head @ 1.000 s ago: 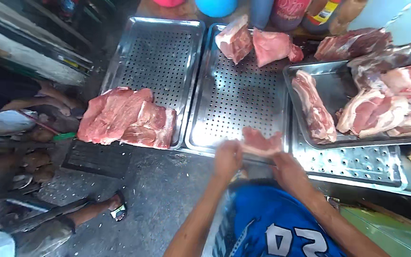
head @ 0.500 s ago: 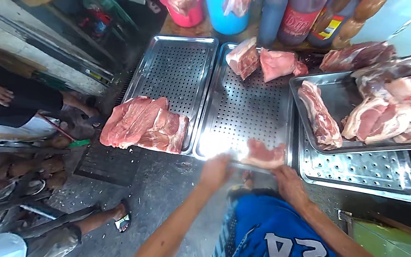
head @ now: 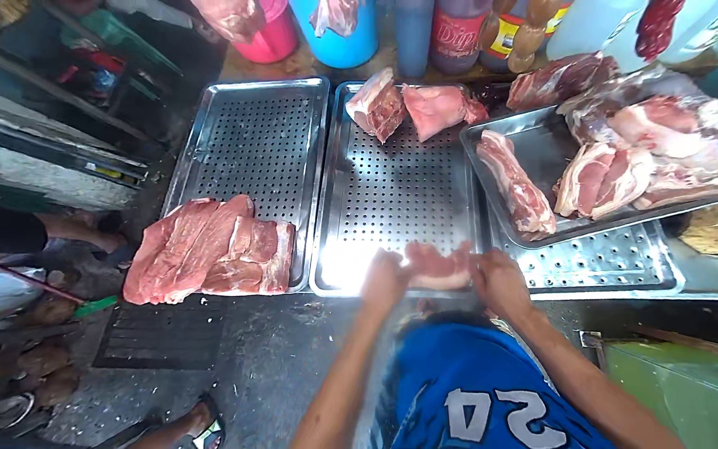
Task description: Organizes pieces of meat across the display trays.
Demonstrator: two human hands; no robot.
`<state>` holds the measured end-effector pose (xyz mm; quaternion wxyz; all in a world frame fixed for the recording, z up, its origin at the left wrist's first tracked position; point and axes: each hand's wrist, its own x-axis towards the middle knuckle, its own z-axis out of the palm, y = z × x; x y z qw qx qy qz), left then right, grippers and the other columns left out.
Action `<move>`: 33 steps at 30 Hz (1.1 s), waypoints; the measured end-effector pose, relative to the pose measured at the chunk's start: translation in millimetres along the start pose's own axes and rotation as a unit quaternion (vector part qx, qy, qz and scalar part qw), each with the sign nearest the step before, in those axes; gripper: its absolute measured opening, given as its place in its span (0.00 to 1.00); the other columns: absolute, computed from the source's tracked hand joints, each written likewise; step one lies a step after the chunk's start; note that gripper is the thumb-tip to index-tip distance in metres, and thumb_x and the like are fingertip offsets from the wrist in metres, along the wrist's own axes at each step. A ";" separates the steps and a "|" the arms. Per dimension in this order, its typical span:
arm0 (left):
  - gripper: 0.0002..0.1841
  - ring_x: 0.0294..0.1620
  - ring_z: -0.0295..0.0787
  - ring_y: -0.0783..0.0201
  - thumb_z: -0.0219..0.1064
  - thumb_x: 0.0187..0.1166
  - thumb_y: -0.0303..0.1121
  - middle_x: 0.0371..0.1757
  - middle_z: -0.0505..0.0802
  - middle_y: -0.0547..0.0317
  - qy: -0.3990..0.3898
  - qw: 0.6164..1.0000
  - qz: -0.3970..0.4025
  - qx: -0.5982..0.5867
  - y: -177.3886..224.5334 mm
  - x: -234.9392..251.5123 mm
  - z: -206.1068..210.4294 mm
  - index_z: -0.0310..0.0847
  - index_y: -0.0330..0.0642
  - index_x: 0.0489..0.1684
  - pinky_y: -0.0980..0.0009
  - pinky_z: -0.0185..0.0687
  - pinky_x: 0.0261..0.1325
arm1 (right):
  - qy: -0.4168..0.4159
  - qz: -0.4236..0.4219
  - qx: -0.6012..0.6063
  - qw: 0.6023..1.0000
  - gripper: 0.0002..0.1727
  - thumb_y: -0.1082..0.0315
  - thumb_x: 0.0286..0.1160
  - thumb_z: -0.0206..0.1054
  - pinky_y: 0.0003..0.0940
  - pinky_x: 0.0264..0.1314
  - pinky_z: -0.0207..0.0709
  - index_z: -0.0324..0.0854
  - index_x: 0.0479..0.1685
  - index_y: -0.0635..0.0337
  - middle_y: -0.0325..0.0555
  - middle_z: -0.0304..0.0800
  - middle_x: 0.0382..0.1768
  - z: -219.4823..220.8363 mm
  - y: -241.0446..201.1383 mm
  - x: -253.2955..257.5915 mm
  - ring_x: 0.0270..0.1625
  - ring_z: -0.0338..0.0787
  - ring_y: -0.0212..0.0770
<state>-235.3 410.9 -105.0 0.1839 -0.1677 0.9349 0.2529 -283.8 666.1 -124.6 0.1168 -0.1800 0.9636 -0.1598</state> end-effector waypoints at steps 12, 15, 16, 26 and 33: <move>0.18 0.58 0.90 0.49 0.67 0.82 0.44 0.58 0.91 0.46 0.081 0.992 0.056 -0.081 -6.2 21.2 8.9 0.90 0.45 0.61 0.47 0.85 0.63 | 0.172 0.051 0.040 0.983 0.17 0.63 0.84 0.59 0.54 0.47 0.88 0.90 0.60 0.58 0.55 0.93 0.51 -161.0 42.5 -3.0 0.43 0.94 0.51; 0.17 0.53 0.92 0.54 0.67 0.82 0.40 0.57 0.92 0.48 0.085 0.985 0.047 -0.142 -6.1 12.6 4.2 0.88 0.43 0.64 0.51 0.87 0.61 | 0.160 0.139 -0.018 0.977 0.19 0.66 0.84 0.59 0.71 0.60 0.79 0.84 0.70 0.56 0.61 0.89 0.63 -212.7 100.8 52.4 0.58 0.91 0.65; 0.16 0.51 0.93 0.58 0.68 0.82 0.39 0.57 0.92 0.50 0.084 0.982 0.054 -0.158 -3.0 8.5 3.7 0.88 0.44 0.63 0.54 0.89 0.59 | 0.145 0.123 -0.045 0.981 0.21 0.69 0.83 0.60 0.73 0.59 0.78 0.83 0.72 0.53 0.60 0.85 0.68 -220.7 113.5 72.5 0.61 0.89 0.67; 0.12 0.42 0.92 0.72 0.68 0.80 0.38 0.50 0.94 0.65 0.030 0.945 0.157 -0.286 36.8 -47.7 15.5 0.89 0.48 0.57 0.71 0.91 0.47 | -0.072 0.014 -0.204 0.976 0.21 0.73 0.60 0.79 0.77 0.52 0.80 0.90 0.56 0.46 0.59 0.88 0.57 -237.6 143.4 140.6 0.56 0.89 0.68; 0.14 0.46 0.94 0.65 0.65 0.85 0.33 0.50 0.95 0.56 -0.229 0.778 0.194 -0.552 88.9 -70.4 25.4 0.85 0.36 0.62 0.66 0.92 0.53 | 0.082 -0.143 -0.139 0.977 0.13 0.76 0.71 0.65 0.70 0.47 0.83 0.90 0.50 0.58 0.56 0.89 0.51 -293.7 106.4 46.4 0.48 0.91 0.61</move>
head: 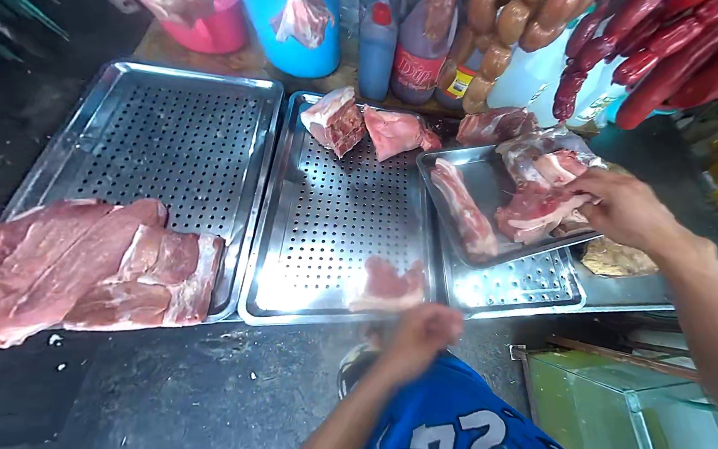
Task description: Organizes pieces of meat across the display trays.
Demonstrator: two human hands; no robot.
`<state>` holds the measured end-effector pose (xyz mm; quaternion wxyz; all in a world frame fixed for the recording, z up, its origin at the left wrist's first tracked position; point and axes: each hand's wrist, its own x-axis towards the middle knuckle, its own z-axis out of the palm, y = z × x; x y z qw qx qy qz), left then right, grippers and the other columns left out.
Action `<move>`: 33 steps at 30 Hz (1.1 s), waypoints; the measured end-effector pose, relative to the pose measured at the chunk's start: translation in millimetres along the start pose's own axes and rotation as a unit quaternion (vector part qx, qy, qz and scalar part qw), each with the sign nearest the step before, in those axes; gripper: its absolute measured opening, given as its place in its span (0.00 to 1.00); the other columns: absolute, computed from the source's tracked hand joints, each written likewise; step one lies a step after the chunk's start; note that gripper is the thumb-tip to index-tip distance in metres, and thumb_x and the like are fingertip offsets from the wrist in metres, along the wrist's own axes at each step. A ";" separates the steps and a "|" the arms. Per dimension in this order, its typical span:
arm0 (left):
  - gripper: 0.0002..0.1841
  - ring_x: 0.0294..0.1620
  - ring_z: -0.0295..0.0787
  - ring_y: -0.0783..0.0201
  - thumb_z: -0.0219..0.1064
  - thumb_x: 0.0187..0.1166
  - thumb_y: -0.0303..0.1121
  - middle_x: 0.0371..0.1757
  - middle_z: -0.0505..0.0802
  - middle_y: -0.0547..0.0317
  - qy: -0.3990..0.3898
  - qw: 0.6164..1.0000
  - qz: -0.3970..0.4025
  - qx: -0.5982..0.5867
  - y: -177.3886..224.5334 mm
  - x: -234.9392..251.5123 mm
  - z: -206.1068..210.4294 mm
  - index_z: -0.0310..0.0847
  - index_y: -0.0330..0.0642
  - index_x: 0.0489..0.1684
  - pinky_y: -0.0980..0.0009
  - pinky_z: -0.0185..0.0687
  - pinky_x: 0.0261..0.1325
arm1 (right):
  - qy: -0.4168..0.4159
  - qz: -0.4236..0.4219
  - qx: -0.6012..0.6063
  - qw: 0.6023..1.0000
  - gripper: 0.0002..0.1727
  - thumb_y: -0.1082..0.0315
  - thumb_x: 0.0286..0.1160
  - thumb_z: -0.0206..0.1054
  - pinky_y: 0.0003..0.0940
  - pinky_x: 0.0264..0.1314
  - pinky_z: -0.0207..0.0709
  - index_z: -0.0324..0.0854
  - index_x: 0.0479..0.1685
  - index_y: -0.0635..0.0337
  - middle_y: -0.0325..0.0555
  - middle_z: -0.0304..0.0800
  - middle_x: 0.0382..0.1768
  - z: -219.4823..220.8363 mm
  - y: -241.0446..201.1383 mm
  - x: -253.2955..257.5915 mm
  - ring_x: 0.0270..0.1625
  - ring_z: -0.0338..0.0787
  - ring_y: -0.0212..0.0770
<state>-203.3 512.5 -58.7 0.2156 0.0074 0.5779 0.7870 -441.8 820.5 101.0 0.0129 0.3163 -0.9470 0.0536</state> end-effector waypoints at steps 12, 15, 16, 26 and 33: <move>0.18 0.44 0.92 0.66 0.57 0.89 0.29 0.50 0.94 0.57 0.139 0.981 0.033 -0.132 84.8 36.5 -58.6 0.75 0.45 0.76 0.66 0.90 0.50 | 0.157 -0.121 0.215 0.956 0.08 0.72 0.68 0.68 0.34 0.48 0.85 0.91 0.42 0.58 0.52 0.87 0.48 63.0 -175.0 -22.4 0.47 0.88 0.39; 0.19 0.43 0.94 0.64 0.65 0.84 0.26 0.50 0.95 0.54 0.213 0.977 0.001 -0.003 63.0 27.3 -94.5 0.76 0.43 0.73 0.66 0.91 0.48 | 0.115 -0.084 0.239 0.961 0.11 0.75 0.69 0.68 0.45 0.44 0.89 0.92 0.46 0.58 0.57 0.89 0.51 147.2 -190.9 -26.4 0.46 0.93 0.49; 0.20 0.45 0.94 0.64 0.67 0.84 0.27 0.51 0.95 0.53 0.223 0.974 -0.019 0.041 47.2 28.5 -104.7 0.77 0.41 0.74 0.64 0.91 0.51 | 0.086 -0.065 0.241 0.965 0.12 0.75 0.69 0.67 0.47 0.44 0.90 0.92 0.48 0.57 0.58 0.90 0.52 176.2 -192.9 -27.8 0.47 0.94 0.51; 0.38 0.71 0.86 0.49 0.73 0.73 0.32 0.71 0.87 0.45 0.240 0.872 -0.145 0.400 -21.0 19.7 -98.7 0.63 0.45 0.88 0.48 0.79 0.76 | -0.104 -0.027 0.144 0.984 0.21 0.70 0.66 0.60 0.56 0.64 0.78 0.91 0.56 0.44 0.51 0.87 0.65 243.6 -197.6 -47.2 0.64 0.87 0.55; 0.25 0.66 0.86 0.44 0.68 0.79 0.40 0.67 0.87 0.39 0.260 0.816 -0.144 0.496 -17.4 2.9 -106.0 0.81 0.43 0.74 0.48 0.81 0.71 | -0.058 -0.018 0.129 0.990 0.16 0.60 0.76 0.57 0.52 0.66 0.78 0.93 0.49 0.44 0.43 0.89 0.64 222.0 -198.3 -66.2 0.64 0.88 0.47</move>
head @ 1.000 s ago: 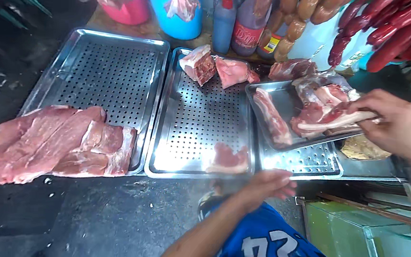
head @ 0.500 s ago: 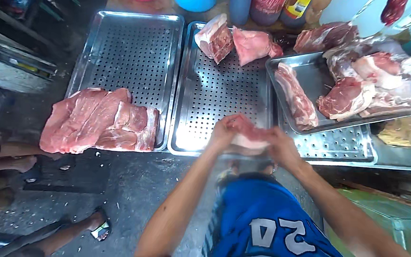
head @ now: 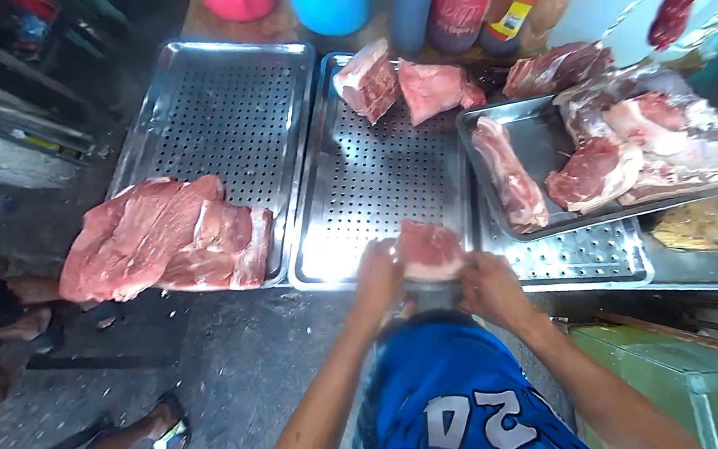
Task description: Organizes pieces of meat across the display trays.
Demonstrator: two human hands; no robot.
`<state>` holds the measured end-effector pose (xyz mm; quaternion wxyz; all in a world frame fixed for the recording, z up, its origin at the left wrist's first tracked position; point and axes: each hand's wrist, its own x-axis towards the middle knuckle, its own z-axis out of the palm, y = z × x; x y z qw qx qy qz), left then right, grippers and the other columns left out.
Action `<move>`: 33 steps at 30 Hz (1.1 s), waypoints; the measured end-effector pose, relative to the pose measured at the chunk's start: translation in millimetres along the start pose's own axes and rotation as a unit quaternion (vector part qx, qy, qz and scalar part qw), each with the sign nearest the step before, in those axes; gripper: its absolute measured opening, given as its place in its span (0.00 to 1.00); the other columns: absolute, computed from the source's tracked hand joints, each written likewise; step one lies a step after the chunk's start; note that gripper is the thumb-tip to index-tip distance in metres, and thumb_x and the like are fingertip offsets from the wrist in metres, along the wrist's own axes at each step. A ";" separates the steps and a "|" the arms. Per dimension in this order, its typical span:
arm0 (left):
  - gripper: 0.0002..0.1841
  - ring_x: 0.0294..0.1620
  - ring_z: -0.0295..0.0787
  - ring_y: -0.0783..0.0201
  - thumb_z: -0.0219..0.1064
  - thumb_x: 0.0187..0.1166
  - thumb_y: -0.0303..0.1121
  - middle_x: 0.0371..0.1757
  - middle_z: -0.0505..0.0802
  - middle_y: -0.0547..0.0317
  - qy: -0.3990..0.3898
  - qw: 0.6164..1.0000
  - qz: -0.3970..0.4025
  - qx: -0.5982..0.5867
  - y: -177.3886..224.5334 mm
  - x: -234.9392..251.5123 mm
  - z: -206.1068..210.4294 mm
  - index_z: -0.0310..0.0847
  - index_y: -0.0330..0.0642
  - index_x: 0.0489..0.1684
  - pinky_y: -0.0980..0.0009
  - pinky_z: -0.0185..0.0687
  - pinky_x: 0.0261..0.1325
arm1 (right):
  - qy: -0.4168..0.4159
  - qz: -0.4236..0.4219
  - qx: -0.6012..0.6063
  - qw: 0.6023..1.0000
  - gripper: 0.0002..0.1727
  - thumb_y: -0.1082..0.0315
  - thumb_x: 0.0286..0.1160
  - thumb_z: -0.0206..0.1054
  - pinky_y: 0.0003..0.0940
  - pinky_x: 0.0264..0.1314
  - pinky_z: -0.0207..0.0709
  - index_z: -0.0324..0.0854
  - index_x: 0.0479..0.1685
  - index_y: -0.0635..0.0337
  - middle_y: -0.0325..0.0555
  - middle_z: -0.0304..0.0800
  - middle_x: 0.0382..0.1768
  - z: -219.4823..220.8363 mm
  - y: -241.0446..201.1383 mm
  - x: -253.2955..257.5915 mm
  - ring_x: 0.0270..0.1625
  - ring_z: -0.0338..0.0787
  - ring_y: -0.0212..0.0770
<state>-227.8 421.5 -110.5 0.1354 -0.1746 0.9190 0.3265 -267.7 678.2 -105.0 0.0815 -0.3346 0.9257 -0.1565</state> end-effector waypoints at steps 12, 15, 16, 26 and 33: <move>0.14 0.53 0.93 0.48 0.77 0.73 0.31 0.57 0.91 0.45 0.004 0.991 0.127 0.036 -3.0 -11.2 13.4 0.92 0.45 0.56 0.49 0.89 0.60 | 0.052 0.423 -0.060 0.903 0.31 0.51 0.76 0.73 0.82 0.61 0.72 0.80 0.73 0.61 0.73 0.80 0.69 -207.1 200.6 48.4 0.65 0.83 0.76; 0.11 0.56 0.91 0.48 0.78 0.71 0.31 0.55 0.92 0.49 0.071 0.984 0.163 0.032 -17.1 -14.8 23.5 0.94 0.47 0.49 0.51 0.89 0.60 | 0.070 0.432 -0.088 0.895 0.33 0.52 0.71 0.77 0.79 0.58 0.74 0.77 0.72 0.60 0.73 0.81 0.66 -195.4 190.6 48.9 0.62 0.85 0.76; 0.10 0.57 0.90 0.48 0.79 0.70 0.32 0.56 0.92 0.49 0.092 0.981 0.168 0.026 -20.7 -16.7 26.4 0.94 0.48 0.48 0.51 0.88 0.60 | 0.082 0.436 -0.090 0.892 0.33 0.52 0.71 0.77 0.78 0.59 0.75 0.77 0.73 0.60 0.73 0.79 0.68 -191.4 186.7 47.6 0.63 0.85 0.76; 0.10 0.56 0.92 0.62 0.75 0.73 0.37 0.58 0.92 0.57 0.131 0.969 0.199 -0.068 13.8 -38.6 20.8 0.93 0.50 0.50 0.63 0.92 0.55 | 0.099 0.406 -0.118 0.901 0.32 0.57 0.64 0.81 0.76 0.65 0.72 0.83 0.69 0.60 0.75 0.74 0.71 -175.4 183.9 69.4 0.73 0.75 0.76; 0.11 0.48 0.93 0.70 0.75 0.74 0.38 0.55 0.92 0.61 0.092 0.968 0.208 -0.107 26.5 -43.9 22.7 0.92 0.49 0.51 0.70 0.93 0.52 | 0.077 0.426 -0.116 0.894 0.28 0.61 0.71 0.75 0.73 0.67 0.73 0.80 0.69 0.65 0.73 0.80 0.67 -176.5 183.4 70.6 0.69 0.81 0.74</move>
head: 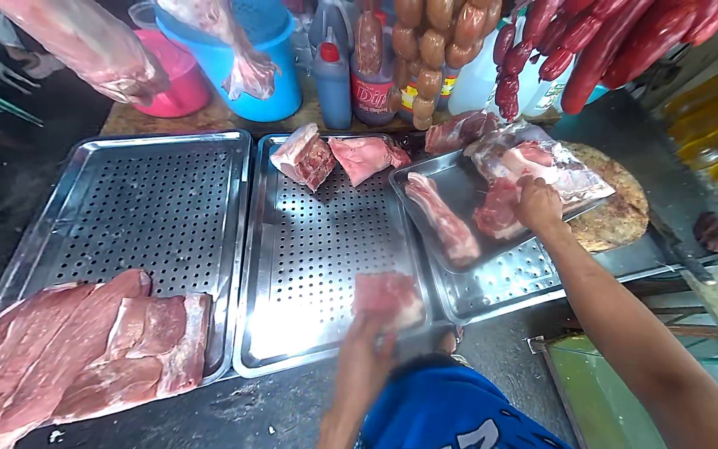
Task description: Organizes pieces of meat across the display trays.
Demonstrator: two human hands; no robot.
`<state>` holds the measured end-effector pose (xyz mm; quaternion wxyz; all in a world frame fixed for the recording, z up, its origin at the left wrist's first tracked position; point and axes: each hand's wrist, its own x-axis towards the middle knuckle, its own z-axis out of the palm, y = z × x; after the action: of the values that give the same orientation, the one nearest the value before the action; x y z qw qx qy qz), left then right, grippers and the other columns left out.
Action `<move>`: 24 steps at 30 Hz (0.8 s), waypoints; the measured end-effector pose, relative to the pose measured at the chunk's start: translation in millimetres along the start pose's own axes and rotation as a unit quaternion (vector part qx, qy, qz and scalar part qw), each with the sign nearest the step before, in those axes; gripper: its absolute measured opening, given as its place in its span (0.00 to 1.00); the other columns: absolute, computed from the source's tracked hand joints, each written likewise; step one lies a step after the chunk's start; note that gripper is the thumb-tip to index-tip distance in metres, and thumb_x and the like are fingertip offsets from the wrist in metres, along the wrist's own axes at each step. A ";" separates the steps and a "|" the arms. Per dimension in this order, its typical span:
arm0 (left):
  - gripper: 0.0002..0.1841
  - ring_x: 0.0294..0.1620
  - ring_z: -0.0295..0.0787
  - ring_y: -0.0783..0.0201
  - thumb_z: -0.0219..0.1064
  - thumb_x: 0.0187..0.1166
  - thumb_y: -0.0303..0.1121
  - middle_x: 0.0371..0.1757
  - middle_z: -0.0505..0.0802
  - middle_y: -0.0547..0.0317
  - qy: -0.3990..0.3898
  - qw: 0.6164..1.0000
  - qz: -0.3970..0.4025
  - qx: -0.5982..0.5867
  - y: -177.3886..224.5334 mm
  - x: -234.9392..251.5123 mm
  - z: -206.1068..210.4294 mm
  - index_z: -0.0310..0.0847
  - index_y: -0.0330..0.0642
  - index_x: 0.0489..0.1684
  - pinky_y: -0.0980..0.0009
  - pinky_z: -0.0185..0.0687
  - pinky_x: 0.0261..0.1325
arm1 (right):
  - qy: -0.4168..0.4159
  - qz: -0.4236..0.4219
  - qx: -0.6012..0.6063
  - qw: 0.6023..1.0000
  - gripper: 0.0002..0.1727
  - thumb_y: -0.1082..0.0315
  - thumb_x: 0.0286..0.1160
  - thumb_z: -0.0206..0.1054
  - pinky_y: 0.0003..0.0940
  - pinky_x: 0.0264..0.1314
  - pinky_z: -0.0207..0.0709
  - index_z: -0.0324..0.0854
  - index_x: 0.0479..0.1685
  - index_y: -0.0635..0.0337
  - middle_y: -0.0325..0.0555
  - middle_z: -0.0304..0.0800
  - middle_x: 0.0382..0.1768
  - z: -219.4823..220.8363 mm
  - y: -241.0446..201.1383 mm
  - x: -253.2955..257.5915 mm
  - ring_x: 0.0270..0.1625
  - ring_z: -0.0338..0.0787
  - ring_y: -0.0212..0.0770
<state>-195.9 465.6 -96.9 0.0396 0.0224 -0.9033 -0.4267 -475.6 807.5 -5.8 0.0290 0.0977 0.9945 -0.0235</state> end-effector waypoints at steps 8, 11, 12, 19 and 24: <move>0.11 0.46 0.92 0.71 0.73 0.74 0.37 0.54 0.92 0.64 -0.064 0.996 -0.036 -0.049 3.6 -11.9 6.0 0.92 0.50 0.51 0.70 0.93 0.51 | -0.047 -0.024 -0.036 0.998 0.21 0.60 0.76 0.70 0.71 0.69 0.73 0.85 0.63 0.65 0.67 0.82 0.69 -4.1 -14.5 -10.3 0.68 0.83 0.69; 0.11 0.48 0.92 0.72 0.73 0.75 0.39 0.54 0.92 0.66 -0.076 0.995 -0.030 -0.063 5.3 -13.5 8.0 0.92 0.51 0.51 0.71 0.93 0.52 | -0.042 -0.039 -0.035 0.998 0.28 0.66 0.74 0.70 0.71 0.66 0.75 0.75 0.74 0.64 0.69 0.82 0.68 3.7 -16.4 -13.5 0.65 0.85 0.71; 0.11 0.47 0.92 0.73 0.72 0.75 0.39 0.53 0.92 0.66 -0.077 0.994 -0.025 -0.070 5.5 -13.4 8.8 0.92 0.52 0.51 0.72 0.92 0.51 | -0.045 -0.032 -0.035 0.998 0.32 0.66 0.72 0.71 0.71 0.66 0.75 0.70 0.79 0.63 0.70 0.83 0.67 3.5 -16.9 -13.2 0.66 0.86 0.71; 0.09 0.45 0.93 0.71 0.73 0.77 0.32 0.50 0.93 0.63 -0.126 0.961 -0.054 -0.242 26.0 -6.7 1.7 0.90 0.45 0.51 0.72 0.93 0.52 | -0.060 -0.053 0.229 0.970 0.16 0.64 0.74 0.74 0.70 0.62 0.77 0.87 0.57 0.62 0.67 0.89 0.53 -32.6 2.2 6.5 0.57 0.88 0.66; 0.12 0.47 0.95 0.61 0.70 0.80 0.28 0.51 0.95 0.54 -0.156 0.880 -0.089 -0.441 54.6 16.1 -2.2 0.86 0.37 0.57 0.66 0.93 0.54 | 0.000 -0.093 0.489 0.867 0.07 0.70 0.76 0.71 0.40 0.45 0.86 0.87 0.50 0.57 0.45 0.91 0.45 -91.3 -19.1 -31.4 0.39 0.89 0.37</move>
<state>-212.1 497.4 -52.5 -0.1336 0.0158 -0.6107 -0.7804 -453.4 787.6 88.0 -0.0243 0.0066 0.8602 -0.5094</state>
